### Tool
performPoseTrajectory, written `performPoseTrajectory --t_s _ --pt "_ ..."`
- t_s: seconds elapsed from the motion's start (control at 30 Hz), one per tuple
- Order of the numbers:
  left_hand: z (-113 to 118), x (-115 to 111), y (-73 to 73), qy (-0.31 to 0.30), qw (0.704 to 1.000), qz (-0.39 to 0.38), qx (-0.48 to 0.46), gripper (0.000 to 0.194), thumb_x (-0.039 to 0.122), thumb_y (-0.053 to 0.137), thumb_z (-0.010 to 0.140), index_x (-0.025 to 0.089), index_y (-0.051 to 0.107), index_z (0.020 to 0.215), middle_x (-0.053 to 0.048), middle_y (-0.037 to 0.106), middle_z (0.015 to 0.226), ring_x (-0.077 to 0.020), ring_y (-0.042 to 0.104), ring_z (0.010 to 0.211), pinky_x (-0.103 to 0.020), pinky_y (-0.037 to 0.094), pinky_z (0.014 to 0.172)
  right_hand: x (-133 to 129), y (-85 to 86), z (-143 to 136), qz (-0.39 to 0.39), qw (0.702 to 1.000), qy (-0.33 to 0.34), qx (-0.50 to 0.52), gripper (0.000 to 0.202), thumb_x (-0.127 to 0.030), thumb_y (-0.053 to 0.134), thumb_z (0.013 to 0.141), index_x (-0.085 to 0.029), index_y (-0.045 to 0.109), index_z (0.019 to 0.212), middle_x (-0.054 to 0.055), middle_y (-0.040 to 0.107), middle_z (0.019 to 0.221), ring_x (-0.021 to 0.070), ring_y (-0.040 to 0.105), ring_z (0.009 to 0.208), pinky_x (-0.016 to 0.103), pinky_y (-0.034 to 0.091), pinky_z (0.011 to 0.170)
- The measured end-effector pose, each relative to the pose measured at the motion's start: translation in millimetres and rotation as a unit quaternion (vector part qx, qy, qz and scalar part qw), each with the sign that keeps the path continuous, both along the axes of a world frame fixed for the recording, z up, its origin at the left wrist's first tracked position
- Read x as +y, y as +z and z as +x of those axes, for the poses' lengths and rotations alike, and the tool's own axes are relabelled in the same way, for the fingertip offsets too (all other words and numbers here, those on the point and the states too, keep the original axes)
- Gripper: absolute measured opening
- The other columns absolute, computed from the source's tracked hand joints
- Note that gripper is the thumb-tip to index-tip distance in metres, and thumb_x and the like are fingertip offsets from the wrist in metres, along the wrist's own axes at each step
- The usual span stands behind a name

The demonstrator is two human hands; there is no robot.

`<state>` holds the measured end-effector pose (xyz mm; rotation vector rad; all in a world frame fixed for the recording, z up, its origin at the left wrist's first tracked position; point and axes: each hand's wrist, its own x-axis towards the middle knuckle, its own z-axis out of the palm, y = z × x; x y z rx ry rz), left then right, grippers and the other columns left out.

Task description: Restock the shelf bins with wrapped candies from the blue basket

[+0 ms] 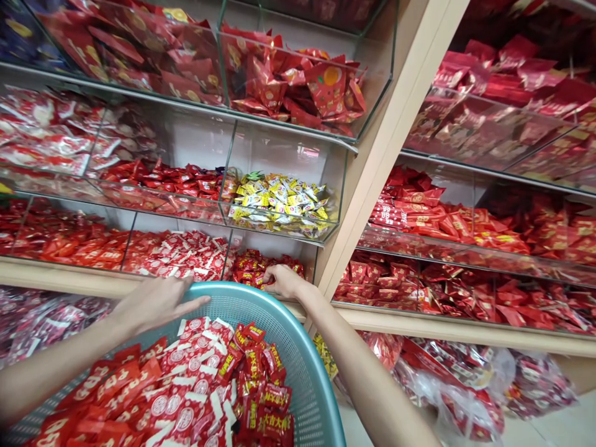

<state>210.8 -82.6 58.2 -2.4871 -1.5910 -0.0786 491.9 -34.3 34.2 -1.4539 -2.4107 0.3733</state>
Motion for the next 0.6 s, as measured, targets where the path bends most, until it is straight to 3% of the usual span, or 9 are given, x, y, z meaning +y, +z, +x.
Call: performPoseTrajectory --t_s 0.3,0.47,0.6 --pt "-3 -1 -0.4 0.002 1.000 0.010 0.014 0.065 0.065 0.019 0.084 0.014 0.058 0.087 -0.015 0.069 0.074 -0.0330 0.066 0.069 -0.039 0.045 0.058 -22 29.1 20 0.108 0.994 0.023 -0.005 0.019 -0.020 0.062 0.079 -0.016 0.066 0.097 0.006 0.062 0.092 0.0166 0.057 0.081 0.028 0.042 0.075" --pt "-1 0 -0.9 -0.013 1.000 0.016 0.014 0.063 0.064 0.019 0.084 0.013 0.057 0.088 -0.015 0.068 0.072 -0.0328 0.066 0.069 -0.038 0.046 0.058 -74 43.0 26 0.144 0.985 -0.026 0.088 0.016 -0.026 0.059 0.083 -0.018 0.063 0.096 0.005 0.060 0.092 0.0166 0.056 0.084 0.029 0.044 0.075" --pt "1 0 0.2 -0.011 1.000 0.016 0.011 0.062 0.063 0.021 0.084 0.014 0.058 0.086 -0.015 0.068 0.072 -0.0326 0.066 0.070 -0.038 0.046 0.059 -124 33.9 9 0.124 0.982 -0.051 0.130 0.015 -0.028 0.057 0.085 -0.020 0.062 0.096 0.004 0.060 0.092 0.0168 0.056 0.088 0.031 0.044 0.079"
